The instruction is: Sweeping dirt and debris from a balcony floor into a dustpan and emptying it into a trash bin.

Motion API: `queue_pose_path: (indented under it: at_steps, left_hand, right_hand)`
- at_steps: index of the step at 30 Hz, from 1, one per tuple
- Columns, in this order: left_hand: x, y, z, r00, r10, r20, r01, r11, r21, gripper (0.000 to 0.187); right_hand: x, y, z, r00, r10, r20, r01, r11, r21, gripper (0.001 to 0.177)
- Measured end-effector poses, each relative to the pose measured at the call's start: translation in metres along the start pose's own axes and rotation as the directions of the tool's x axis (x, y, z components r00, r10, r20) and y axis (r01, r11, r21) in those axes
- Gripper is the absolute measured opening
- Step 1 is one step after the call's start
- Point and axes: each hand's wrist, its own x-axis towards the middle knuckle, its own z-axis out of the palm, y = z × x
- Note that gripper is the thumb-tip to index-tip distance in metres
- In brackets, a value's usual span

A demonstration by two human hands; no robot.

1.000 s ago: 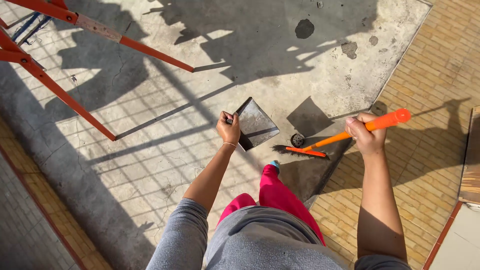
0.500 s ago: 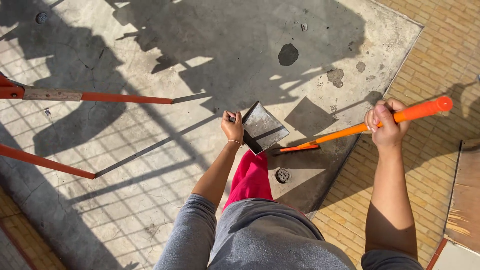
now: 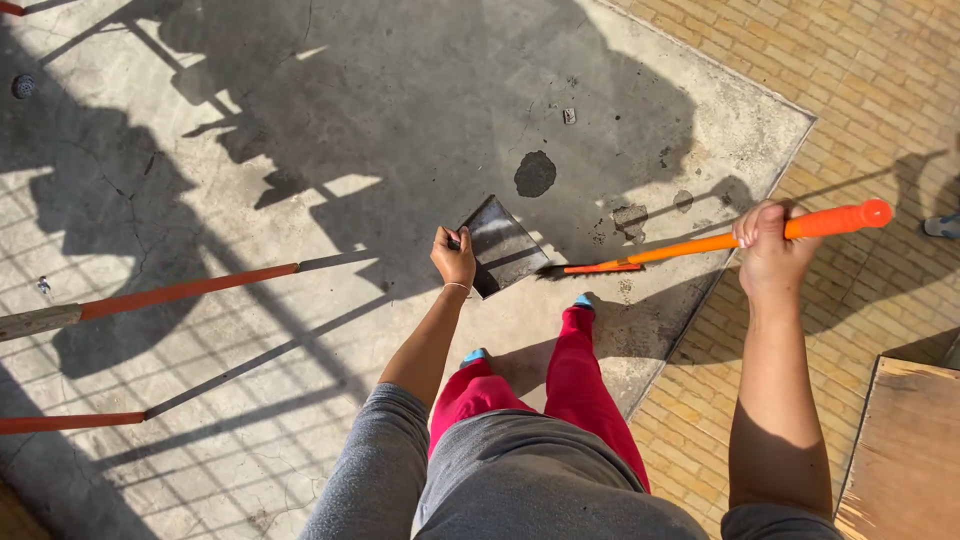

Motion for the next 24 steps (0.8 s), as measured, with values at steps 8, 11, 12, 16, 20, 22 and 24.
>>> queue_pose_path:
  at_steps: [8, 11, 12, 16, 20, 22, 24]
  left_hand:
    - [0.044, 0.001, 0.114, 0.978, -0.096, -0.184, 0.093, 0.995, -0.025, 0.037]
    - [0.06, -0.002, 0.138, 0.966, -0.185, -0.179, 0.155, 0.974, -0.167, 0.037]
    - [0.072, -0.005, 0.147, 0.97, -0.179, -0.164, 0.14, 0.964, -0.225, 0.036]
    - [0.106, -0.009, 0.172, 0.934, -0.278, -0.225, 0.263, 0.96, -0.093, 0.037]
    - [0.137, -0.01, 0.218, 0.913, -0.354, -0.202, 0.308, 0.924, -0.227, 0.034]
    - [0.142, -0.01, 0.23, 0.909, -0.372, -0.189, 0.33, 0.918, -0.218, 0.034]
    - [0.151, -0.013, 0.248, 0.924, -0.297, -0.242, 0.244, 0.943, -0.227, 0.032]
  right_hand:
    - [0.195, 0.015, -0.087, 0.986, -0.016, 0.164, -0.007, 0.99, 0.138, 0.064]
    - [0.262, 0.014, -0.094, 0.959, 0.017, 0.284, -0.052, 0.992, 0.118, 0.065]
    - [0.288, 0.017, -0.093, 0.933, 0.018, 0.358, -0.063, 0.992, 0.114, 0.065]
    - [0.373, 0.043, -0.088, 0.866, 0.065, 0.495, -0.118, 0.99, 0.077, 0.064]
    - [0.454, 0.069, -0.072, 0.797, 0.117, 0.593, -0.148, 0.989, 0.004, 0.053]
    - [0.483, 0.086, -0.066, 0.776, 0.155, 0.611, -0.174, 0.984, -0.029, 0.047]
    - [0.519, 0.106, -0.06, 0.677, 0.216, 0.704, -0.097, 0.974, -0.205, 0.047]
